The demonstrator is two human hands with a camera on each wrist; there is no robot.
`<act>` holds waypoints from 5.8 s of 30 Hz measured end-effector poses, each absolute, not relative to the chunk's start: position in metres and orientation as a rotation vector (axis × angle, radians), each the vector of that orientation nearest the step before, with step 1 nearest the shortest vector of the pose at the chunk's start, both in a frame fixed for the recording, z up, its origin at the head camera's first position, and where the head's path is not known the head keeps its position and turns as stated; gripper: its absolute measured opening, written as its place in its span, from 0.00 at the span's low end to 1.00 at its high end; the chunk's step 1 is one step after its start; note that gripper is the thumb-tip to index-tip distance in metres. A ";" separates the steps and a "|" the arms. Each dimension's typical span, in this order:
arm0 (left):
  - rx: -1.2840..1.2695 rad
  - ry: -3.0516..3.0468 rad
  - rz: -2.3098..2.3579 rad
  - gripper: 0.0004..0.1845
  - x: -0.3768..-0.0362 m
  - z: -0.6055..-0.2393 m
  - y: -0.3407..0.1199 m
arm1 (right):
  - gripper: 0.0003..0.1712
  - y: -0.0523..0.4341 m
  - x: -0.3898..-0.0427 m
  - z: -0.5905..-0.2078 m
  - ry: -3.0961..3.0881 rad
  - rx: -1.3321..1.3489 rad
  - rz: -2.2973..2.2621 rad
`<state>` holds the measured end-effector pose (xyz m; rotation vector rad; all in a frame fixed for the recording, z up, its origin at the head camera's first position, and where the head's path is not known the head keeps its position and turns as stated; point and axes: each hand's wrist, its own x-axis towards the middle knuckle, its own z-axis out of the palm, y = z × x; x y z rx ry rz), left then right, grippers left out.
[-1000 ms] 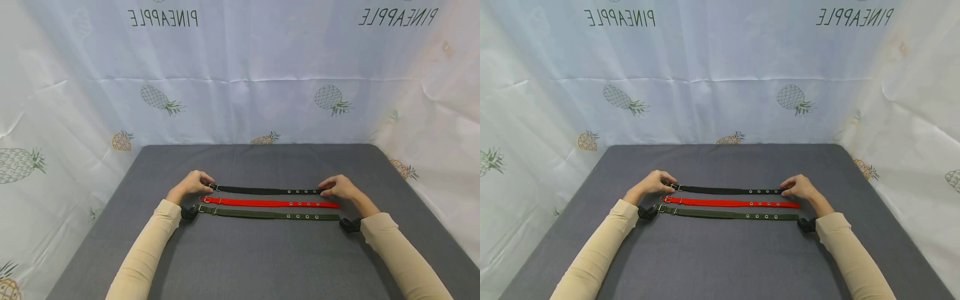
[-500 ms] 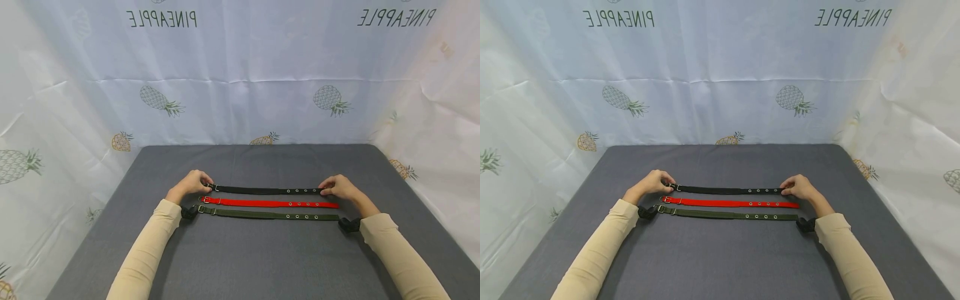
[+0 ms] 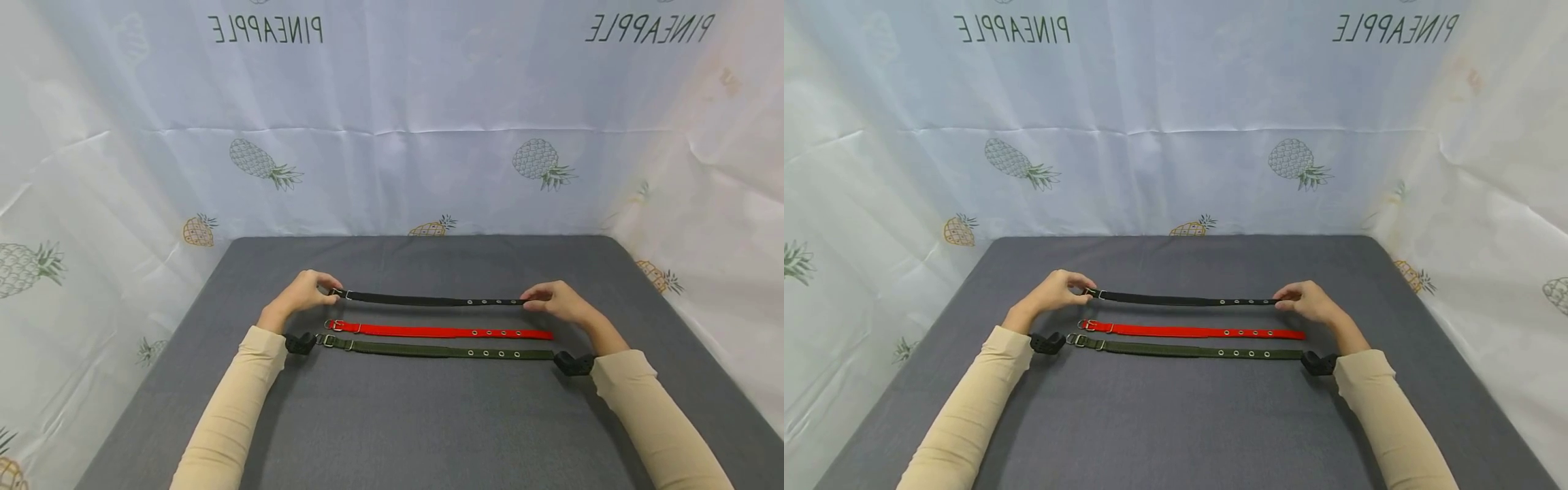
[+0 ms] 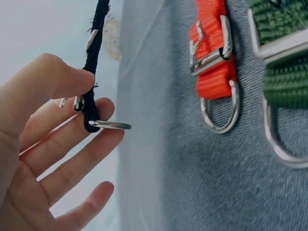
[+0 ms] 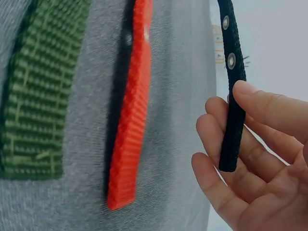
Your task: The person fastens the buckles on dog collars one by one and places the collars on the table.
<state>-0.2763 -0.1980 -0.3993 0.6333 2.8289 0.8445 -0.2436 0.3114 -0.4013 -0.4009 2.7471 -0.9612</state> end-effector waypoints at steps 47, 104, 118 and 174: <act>0.670 2.944 1.251 0.14 -0.244 -0.379 -0.199 | 0.12 0.298 -0.223 -0.378 2.781 -0.197 -1.816; 1.345 2.672 1.945 0.09 -0.233 -0.362 -0.108 | 0.09 0.190 -0.220 -0.338 2.925 -0.763 -1.668; 1.248 2.393 2.187 0.17 -0.226 -0.362 -0.085 | 0.10 0.171 -0.218 -0.339 2.873 -0.835 -1.669; 1.259 2.789 1.649 0.13 -0.217 -0.363 -0.071 | 0.10 0.144 -0.210 -0.343 2.675 -0.940 -1.466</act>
